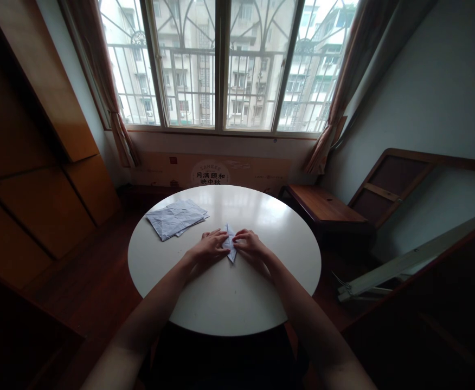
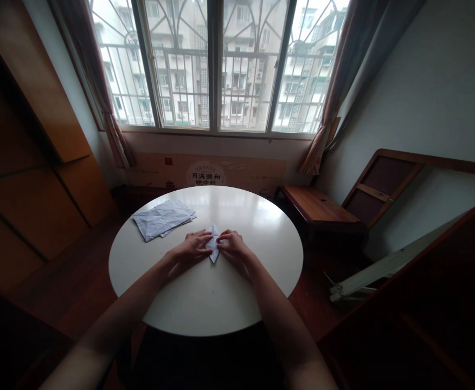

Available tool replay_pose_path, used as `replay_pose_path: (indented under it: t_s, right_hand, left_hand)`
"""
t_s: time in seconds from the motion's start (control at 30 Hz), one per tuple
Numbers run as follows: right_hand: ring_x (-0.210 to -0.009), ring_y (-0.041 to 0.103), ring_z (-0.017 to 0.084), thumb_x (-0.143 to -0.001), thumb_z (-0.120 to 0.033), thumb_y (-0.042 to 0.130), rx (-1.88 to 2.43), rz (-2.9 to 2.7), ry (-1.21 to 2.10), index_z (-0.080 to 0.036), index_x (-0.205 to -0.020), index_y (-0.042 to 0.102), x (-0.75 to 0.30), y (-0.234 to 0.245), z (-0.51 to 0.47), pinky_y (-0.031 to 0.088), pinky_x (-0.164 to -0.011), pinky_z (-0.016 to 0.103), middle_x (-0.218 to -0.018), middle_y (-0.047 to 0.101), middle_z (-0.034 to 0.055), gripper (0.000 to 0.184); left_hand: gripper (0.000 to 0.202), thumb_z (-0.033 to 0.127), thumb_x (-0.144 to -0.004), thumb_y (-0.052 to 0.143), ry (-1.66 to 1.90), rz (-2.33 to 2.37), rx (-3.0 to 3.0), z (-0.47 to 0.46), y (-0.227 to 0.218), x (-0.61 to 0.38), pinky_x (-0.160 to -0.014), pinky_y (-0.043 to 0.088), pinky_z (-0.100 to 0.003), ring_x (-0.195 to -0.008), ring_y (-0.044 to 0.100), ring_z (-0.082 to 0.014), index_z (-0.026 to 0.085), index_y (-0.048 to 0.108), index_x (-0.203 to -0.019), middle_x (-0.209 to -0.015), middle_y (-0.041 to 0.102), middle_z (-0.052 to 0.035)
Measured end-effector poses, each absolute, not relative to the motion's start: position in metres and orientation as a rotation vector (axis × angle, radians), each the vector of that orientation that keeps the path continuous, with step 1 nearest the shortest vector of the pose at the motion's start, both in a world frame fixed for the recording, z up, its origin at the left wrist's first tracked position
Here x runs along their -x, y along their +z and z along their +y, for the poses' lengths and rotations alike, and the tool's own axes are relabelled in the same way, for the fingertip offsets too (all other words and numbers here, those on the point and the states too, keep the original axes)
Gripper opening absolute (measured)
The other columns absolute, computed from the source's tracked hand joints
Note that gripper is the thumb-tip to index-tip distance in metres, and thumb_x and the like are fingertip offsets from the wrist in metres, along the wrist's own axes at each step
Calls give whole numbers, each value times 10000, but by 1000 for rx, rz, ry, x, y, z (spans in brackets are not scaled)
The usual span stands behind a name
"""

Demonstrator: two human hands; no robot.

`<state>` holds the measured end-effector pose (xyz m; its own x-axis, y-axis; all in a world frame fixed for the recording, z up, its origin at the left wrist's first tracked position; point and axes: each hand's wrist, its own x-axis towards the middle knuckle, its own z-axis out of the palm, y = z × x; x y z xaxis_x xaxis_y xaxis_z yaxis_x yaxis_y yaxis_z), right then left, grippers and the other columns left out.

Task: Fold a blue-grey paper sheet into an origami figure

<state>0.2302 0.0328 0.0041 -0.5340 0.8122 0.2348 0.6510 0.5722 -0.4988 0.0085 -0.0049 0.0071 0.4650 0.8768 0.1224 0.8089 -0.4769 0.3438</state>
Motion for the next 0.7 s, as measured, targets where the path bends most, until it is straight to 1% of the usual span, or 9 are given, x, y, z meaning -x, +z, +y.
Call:
replay_pose_path:
  t_s: [0.07,0.17,0.33,0.7]
  right_hand:
    - [-1150,541,286,-767,-375,712,1181,-2373,454,-285,-1040,747,-230,2,33,378,-1023,441,-1212,639,58,289]
    - [-1181,522,298,-776,-407,698,1191,-2390,440,-302,-1089,728,-231,0,34,368,-1033,464,-1239,629,55,332]
    - [-1195,514,294,-794,-440,676,1184,-2408,448,-310,-1109,719,-232,1,34,370,-1033,457,-1252,622,56,344]
    - [-1194,506,300,-802,-434,669,1189,-2417,452,-305,-1115,718,-232,1,34,370,-1035,465,-1262,616,55,342]
  left_hand:
    - [665,620,-855,526,343,1455,-2484,-5,7,-9,-1134,185,-511,-1416,264,-339,279,434,-1419,-1515,386,-81]
    - [685,631,-863,500,286,1451,-2479,-6,9,-10,-1137,151,-552,-1433,232,-343,296,382,-1449,-1544,338,-78]
    - [670,617,-868,508,278,1449,-2466,-8,12,-11,-1148,138,-551,-1443,212,-334,309,384,-1450,-1542,340,-72]
    - [677,632,-861,507,287,1444,-2457,-9,12,-10,-1139,148,-570,-1443,214,-340,312,394,-1447,-1540,344,-72]
